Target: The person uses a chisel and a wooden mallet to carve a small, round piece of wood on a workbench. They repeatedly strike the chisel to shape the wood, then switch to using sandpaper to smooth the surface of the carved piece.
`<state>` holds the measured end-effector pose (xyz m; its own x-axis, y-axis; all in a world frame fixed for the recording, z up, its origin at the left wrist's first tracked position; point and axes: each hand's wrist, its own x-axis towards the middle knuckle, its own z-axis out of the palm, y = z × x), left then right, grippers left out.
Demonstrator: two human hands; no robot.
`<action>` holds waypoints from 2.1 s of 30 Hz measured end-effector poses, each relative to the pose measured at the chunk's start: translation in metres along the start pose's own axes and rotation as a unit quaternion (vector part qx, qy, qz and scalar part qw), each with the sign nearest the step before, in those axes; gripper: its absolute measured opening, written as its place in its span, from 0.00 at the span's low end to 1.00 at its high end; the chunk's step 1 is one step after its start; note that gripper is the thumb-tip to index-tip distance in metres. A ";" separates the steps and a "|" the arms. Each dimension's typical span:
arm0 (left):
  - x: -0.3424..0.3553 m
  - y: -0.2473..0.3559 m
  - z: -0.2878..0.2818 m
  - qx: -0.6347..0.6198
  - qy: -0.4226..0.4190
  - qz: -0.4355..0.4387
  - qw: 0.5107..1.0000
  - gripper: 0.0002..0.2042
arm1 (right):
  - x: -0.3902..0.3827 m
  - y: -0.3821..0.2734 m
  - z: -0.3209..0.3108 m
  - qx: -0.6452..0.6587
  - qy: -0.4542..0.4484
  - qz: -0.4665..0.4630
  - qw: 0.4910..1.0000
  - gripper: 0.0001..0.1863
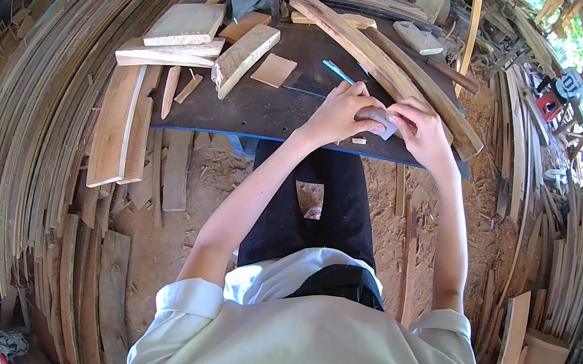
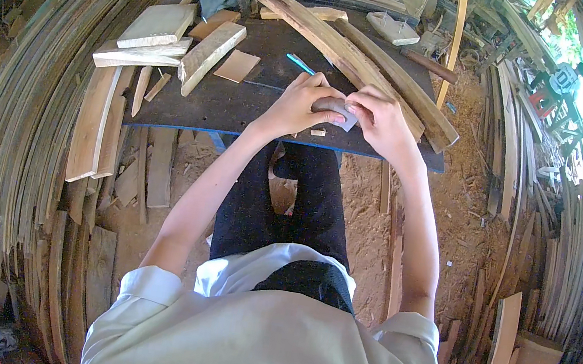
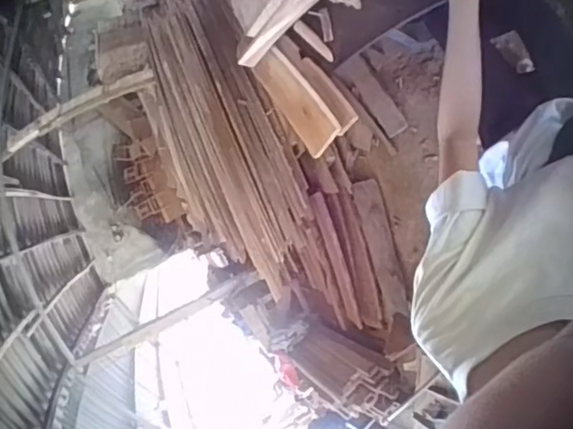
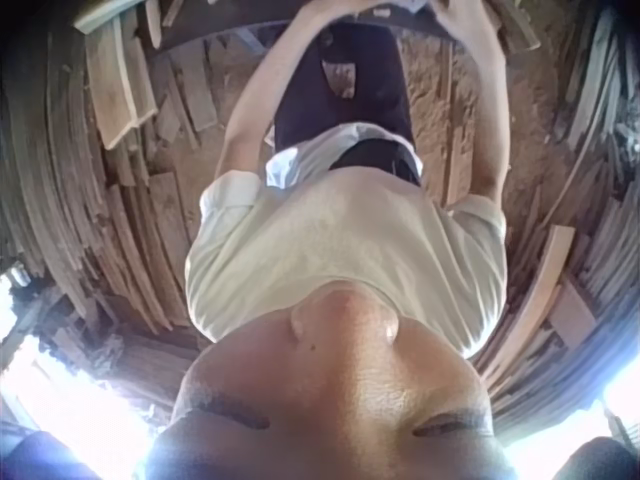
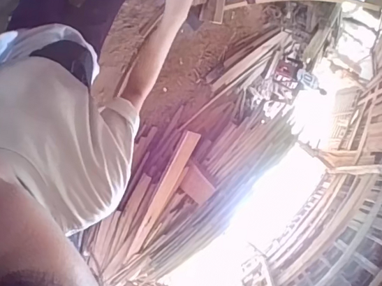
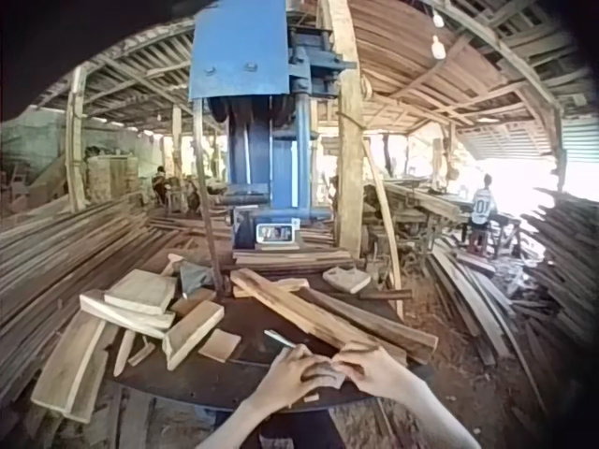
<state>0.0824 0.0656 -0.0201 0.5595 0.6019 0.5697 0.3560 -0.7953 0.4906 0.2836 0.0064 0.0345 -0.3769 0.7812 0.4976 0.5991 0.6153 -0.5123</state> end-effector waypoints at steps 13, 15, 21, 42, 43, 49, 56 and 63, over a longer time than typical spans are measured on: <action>0.002 0.002 0.001 0.018 0.015 0.012 1.000 0.21 | -0.010 -0.004 0.015 -0.064 0.046 -0.035 0.996 0.08; 0.003 0.001 0.002 0.025 0.009 0.005 1.000 0.21 | -0.005 -0.001 0.020 -0.069 0.056 -0.047 0.995 0.08; 0.001 0.001 -0.001 0.011 0.022 0.012 1.000 0.21 | -0.010 0.002 0.019 -0.054 0.064 -0.054 0.995 0.08; 0.001 -0.001 -0.002 0.000 0.012 0.013 1.000 0.20 | -0.005 0.008 0.020 -0.034 0.066 -0.066 0.995 0.08; 0.003 0.002 -0.002 -0.008 0.013 0.012 1.000 0.20 | -0.009 0.008 0.017 -0.044 0.066 -0.059 0.995 0.08; 0.004 0.000 -0.002 0.030 -0.013 0.003 0.999 0.21 | 0.003 0.011 0.028 -0.029 0.077 -0.042 0.996 0.10; 0.003 0.005 -0.003 0.014 -0.005 0.000 1.000 0.20 | -0.009 0.004 0.017 -0.052 0.076 -0.040 0.995 0.10; 0.002 -0.002 0.000 0.009 0.008 0.010 1.000 0.21 | 0.001 0.013 0.011 -0.028 0.030 -0.036 0.999 0.10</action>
<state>0.0826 0.0680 -0.0195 0.5540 0.5869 0.5904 0.3589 -0.8083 0.4667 0.2832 0.0164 0.0206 -0.3784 0.7267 0.5733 0.6110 0.6614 -0.4351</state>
